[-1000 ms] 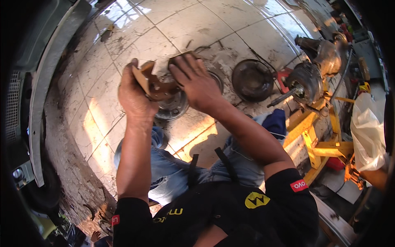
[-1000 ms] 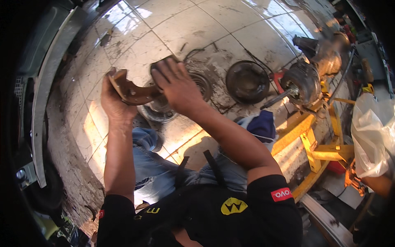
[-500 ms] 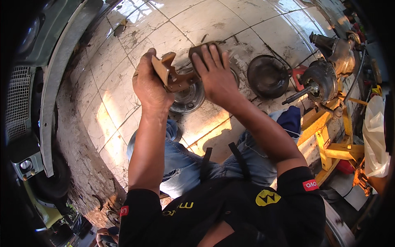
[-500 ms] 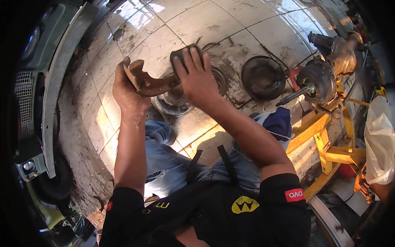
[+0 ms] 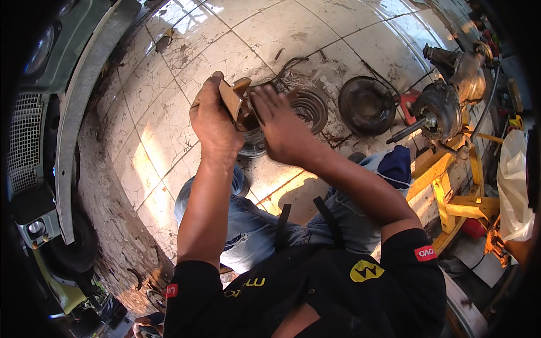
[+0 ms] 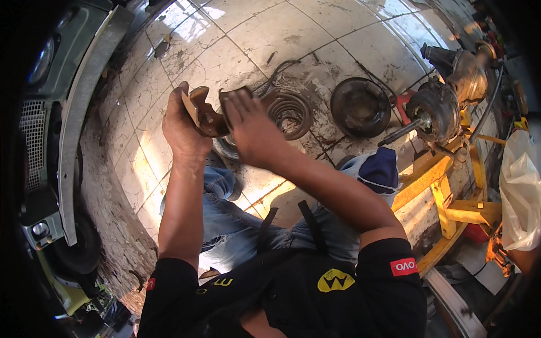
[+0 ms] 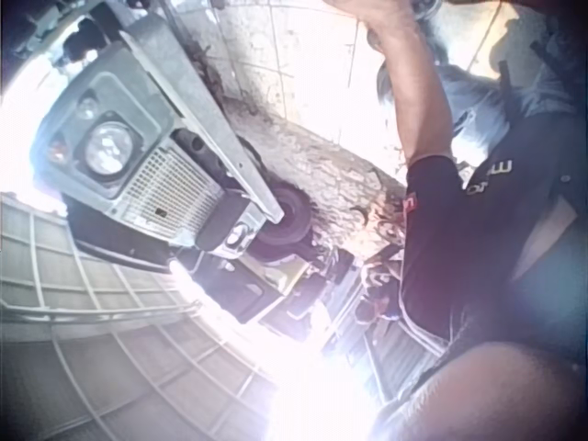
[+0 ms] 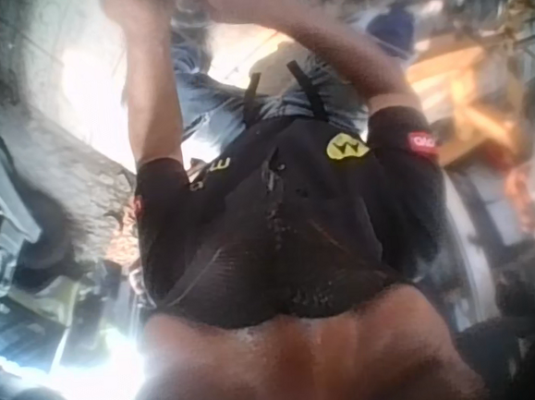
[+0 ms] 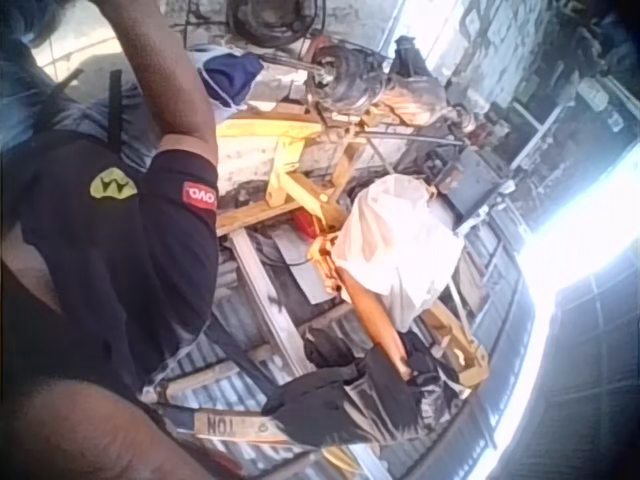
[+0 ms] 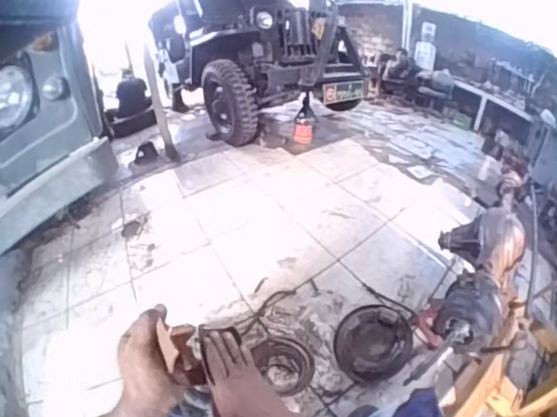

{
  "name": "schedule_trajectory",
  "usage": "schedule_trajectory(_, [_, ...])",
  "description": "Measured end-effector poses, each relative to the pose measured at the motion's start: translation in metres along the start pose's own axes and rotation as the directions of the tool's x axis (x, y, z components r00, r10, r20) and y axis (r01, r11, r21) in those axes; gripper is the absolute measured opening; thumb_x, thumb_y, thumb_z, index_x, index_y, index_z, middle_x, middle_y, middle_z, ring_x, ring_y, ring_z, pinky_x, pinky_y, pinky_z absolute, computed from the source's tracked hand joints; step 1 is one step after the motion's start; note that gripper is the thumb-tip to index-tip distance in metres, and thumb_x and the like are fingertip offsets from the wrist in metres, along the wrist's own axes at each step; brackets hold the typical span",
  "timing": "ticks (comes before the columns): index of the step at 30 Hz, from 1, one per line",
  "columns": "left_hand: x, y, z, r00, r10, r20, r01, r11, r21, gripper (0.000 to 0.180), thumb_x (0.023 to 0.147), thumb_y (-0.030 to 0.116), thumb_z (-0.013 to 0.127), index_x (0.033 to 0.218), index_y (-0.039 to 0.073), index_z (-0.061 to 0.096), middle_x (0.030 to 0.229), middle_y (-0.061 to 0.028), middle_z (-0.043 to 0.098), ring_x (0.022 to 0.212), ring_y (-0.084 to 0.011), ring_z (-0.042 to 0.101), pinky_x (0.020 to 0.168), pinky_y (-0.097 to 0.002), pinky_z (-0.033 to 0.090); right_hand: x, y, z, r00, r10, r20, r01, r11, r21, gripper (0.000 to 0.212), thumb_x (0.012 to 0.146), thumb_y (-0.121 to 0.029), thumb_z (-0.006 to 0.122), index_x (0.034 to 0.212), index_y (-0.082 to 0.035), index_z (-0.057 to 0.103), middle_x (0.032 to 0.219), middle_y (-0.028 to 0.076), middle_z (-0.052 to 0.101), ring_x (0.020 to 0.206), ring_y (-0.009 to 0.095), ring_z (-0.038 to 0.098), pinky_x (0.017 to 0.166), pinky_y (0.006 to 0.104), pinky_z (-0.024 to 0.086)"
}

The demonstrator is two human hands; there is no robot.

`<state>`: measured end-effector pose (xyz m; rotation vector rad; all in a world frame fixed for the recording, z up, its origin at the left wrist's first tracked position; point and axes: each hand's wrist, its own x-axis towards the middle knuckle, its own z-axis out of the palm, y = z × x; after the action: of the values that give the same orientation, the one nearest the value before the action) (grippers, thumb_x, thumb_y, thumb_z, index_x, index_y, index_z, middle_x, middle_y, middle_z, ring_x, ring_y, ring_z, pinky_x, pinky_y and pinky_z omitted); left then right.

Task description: The person scrubs a brake shoe and a coil spring with a sanding block while sitting on the floor. They repeatedly rub the surfaces of both parts to remove grime and rust.

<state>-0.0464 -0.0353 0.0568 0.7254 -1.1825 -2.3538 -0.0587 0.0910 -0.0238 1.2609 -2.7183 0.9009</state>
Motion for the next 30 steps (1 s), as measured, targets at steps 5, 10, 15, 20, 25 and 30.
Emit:
schedule_trajectory(5, [0.001, 0.002, 0.005, 0.999, 0.008, -0.036, -0.006, 0.998, 0.065, 0.033, 0.093, 0.026, 0.059, 0.109, -0.002, 0.059, 0.085, -0.0092, 0.063, 0.07, -0.0183, 0.06, 0.062, -0.0312, 0.05, -0.001, 0.014, -0.002, 0.988, -0.147, 0.043, 0.152, 0.976, -0.157, 0.063, 0.091, -0.012, 0.043, 0.147, 0.008, 0.021, 0.153, 0.027, 0.025, 0.145, 0.04, 0.022, 0.118, 0.0496, 0.02])
schedule_trajectory(10, [0.005, 0.001, -0.002, 1.0, 0.005, -0.025, -0.001, 0.989, 0.147, 0.039, 0.094, 0.03, 0.058, 0.115, -0.002, 0.057, 0.091, -0.0116, 0.065, 0.073, -0.0188, 0.061, 0.063, -0.0308, 0.05, -0.004, 0.019, 0.002, 0.997, 0.045, 0.06, -0.031, 0.976, -0.214, 0.063, 0.091, -0.012, 0.044, 0.147, 0.008, 0.024, 0.154, 0.026, 0.026, 0.145, 0.039, 0.022, 0.118, 0.0497, 0.017])
schedule_trajectory(15, [0.0, 0.0, 0.007, 0.999, 0.042, -0.018, -0.042, 0.999, -0.018, 0.019, 0.091, 0.019, 0.062, 0.086, 0.001, 0.06, 0.075, -0.0075, 0.06, 0.065, -0.0178, 0.06, 0.058, -0.0303, 0.051, -0.004, -0.004, -0.01, 0.996, -0.047, 0.077, 0.057, 0.988, -0.141, 0.065, 0.088, -0.01, 0.045, 0.146, 0.009, 0.024, 0.155, 0.024, 0.026, 0.145, 0.038, 0.022, 0.118, 0.0528, 0.013])
schedule_trajectory(20, [0.001, 0.0, 0.004, 0.999, 0.048, 0.009, -0.048, 0.984, 0.171, 0.042, 0.094, 0.031, 0.057, 0.119, -0.002, 0.056, 0.094, -0.0137, 0.066, 0.075, -0.0196, 0.061, 0.064, -0.0316, 0.05, 0.0, 0.023, -0.006, 0.982, 0.183, 0.041, -0.156, 0.918, -0.364, 0.066, 0.087, -0.014, 0.05, 0.146, 0.008, 0.028, 0.156, 0.023, 0.025, 0.146, 0.038, 0.021, 0.116, 0.0602, 0.011])
schedule_trajectory(25, [0.009, -0.007, -0.002, 0.999, 0.044, 0.006, -0.045, 0.993, 0.112, 0.035, 0.096, 0.029, 0.054, 0.114, -0.001, 0.058, 0.091, -0.0111, 0.066, 0.069, -0.0183, 0.06, 0.06, -0.0306, 0.05, -0.004, -0.012, -0.016, 0.996, 0.049, 0.075, -0.057, 0.992, 0.114, 0.071, 0.086, -0.018, 0.056, 0.148, 0.001, 0.026, 0.156, 0.021, 0.025, 0.146, 0.036, 0.022, 0.114, 0.0638, 0.012])
schedule_trajectory(30, [0.009, 0.001, 0.003, 0.999, 0.039, -0.019, -0.037, 0.995, 0.095, 0.03, 0.097, 0.028, 0.051, 0.109, 0.001, 0.059, 0.086, -0.0074, 0.065, 0.067, -0.0166, 0.06, 0.059, -0.0305, 0.049, 0.003, 0.044, 0.006, 0.994, 0.111, 0.024, -0.103, 0.974, -0.204, 0.069, 0.085, -0.018, 0.059, 0.146, -0.003, 0.031, 0.157, 0.017, 0.023, 0.148, 0.034, 0.015, 0.114, 0.0643, 0.011])
